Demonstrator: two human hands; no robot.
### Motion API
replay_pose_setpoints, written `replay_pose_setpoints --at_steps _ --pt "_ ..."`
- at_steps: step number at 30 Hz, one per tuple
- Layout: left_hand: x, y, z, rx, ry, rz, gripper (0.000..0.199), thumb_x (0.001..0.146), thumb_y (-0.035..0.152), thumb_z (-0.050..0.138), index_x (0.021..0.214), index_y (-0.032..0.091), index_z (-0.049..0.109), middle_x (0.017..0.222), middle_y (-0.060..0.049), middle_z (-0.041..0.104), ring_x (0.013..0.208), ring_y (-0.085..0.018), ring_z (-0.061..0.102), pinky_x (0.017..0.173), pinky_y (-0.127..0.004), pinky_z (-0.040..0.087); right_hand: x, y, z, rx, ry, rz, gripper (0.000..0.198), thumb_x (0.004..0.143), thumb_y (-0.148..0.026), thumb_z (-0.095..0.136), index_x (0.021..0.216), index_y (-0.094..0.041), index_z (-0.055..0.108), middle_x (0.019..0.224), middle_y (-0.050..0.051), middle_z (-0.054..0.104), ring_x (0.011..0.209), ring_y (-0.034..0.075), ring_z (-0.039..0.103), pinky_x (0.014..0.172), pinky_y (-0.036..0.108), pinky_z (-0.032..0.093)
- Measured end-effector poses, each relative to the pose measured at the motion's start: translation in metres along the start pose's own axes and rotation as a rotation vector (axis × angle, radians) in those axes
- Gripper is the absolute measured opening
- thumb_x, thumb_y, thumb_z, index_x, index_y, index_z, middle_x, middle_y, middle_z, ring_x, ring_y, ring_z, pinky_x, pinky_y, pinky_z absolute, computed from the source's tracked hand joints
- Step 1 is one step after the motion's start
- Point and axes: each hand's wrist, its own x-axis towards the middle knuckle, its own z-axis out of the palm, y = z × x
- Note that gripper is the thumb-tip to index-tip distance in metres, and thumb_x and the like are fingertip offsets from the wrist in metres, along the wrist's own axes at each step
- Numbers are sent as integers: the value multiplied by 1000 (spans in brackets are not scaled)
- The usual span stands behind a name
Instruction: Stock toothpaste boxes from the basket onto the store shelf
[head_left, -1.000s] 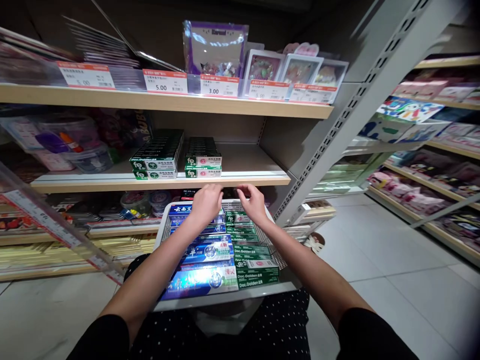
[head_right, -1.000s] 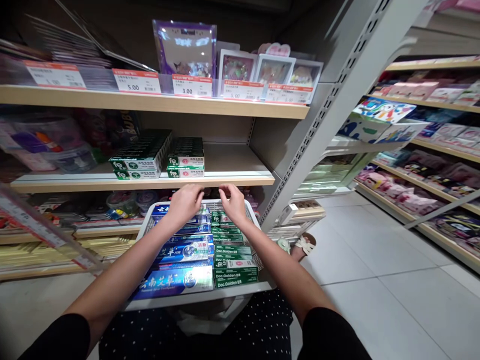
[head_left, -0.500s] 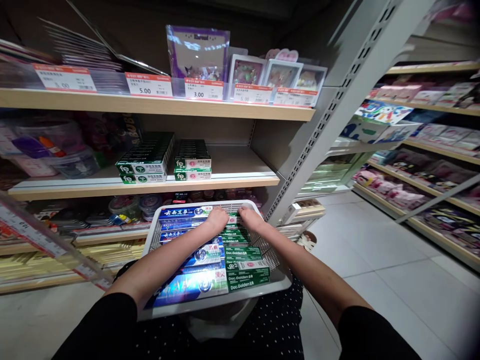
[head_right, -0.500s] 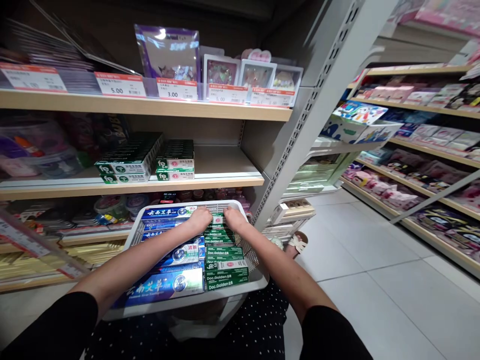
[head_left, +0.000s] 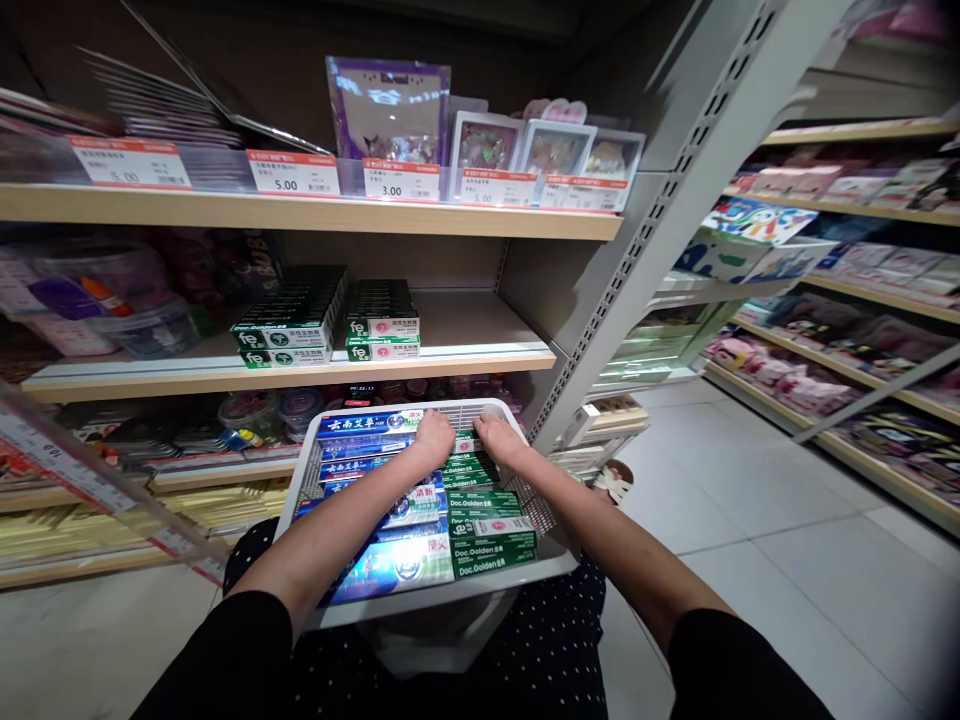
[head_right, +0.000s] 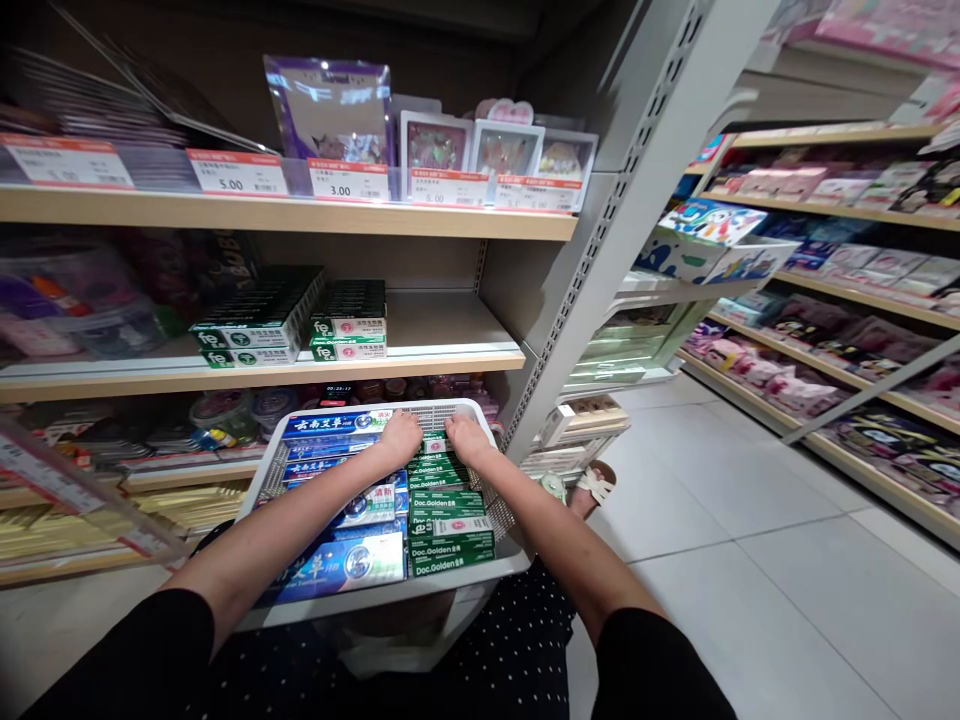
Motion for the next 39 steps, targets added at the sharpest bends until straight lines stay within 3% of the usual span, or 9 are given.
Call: replay_pose_setpoints --at_steps 5,11,14,17,21,25,28,34,39 --pt "-6 0 -7 -48 12 -6 18 81 8 58 91 10 72 96 -18 72 94 -24 64 89 -34 38 -4 5 -9 19 -57 -63 25 82 -6 52 105 -12 60 100 13 69 87 22 63 81 29 47" --pt "-7 -3 -21 -159 3 -55 21 82 7 54 96 10 70 98 -19 72 93 -25 68 87 -34 44 -8 21 -45 110 -38 -164 28 77 -13 64 105 -13 60 107 13 66 94 23 61 81 29 46" --pt "-7 -15 -33 -247 -14 -57 26 81 12 58 105 12 68 100 -17 72 87 -23 69 78 -29 48 -13 29 -62 253 0 -119 27 78 -14 64 105 -15 62 109 11 65 94 22 61 81 30 47" --pt "-9 -32 -45 -326 3 -23 34 81 18 60 115 15 64 111 -14 70 96 -22 67 79 -26 49 -17 35 -71 452 37 -47 28 80 -15 64 108 -17 61 112 9 65 96 20 61 84 30 48" --pt "-16 -56 -52 -704 157 -36 36 82 22 60 118 18 63 119 -10 67 106 -21 64 89 -28 50 -16 32 -72 790 133 88 37 77 -17 68 113 -16 59 113 10 64 98 19 62 85 33 52" --pt "-25 -69 -48 -1279 245 -274 37 77 21 67 113 12 63 97 -10 72 84 -19 68 76 -33 56 -6 18 -74 1134 228 229 39 73 -15 73 109 -14 57 100 8 66 88 18 66 80 33 57" --pt "-36 -73 -47 -1526 361 -416 40 71 23 76 106 12 62 90 -9 72 78 -17 69 75 -35 57 3 4 -79 1300 324 277 35 69 -13 77 99 -15 59 93 7 67 81 16 68 80 33 58" --pt "-73 -83 -47 -1648 588 -462 47 60 31 84 98 12 63 94 -11 73 89 -22 70 86 -41 56 13 -29 -81 1305 417 268 33 64 -19 81 90 -15 60 85 4 67 78 15 67 83 35 57" --pt "-97 -97 -53 -1542 792 -443 48 66 34 80 107 12 67 105 -12 72 100 -24 69 94 -42 53 24 -64 -78 1334 486 175 38 66 -28 78 97 -16 59 90 5 69 85 18 68 85 36 57"
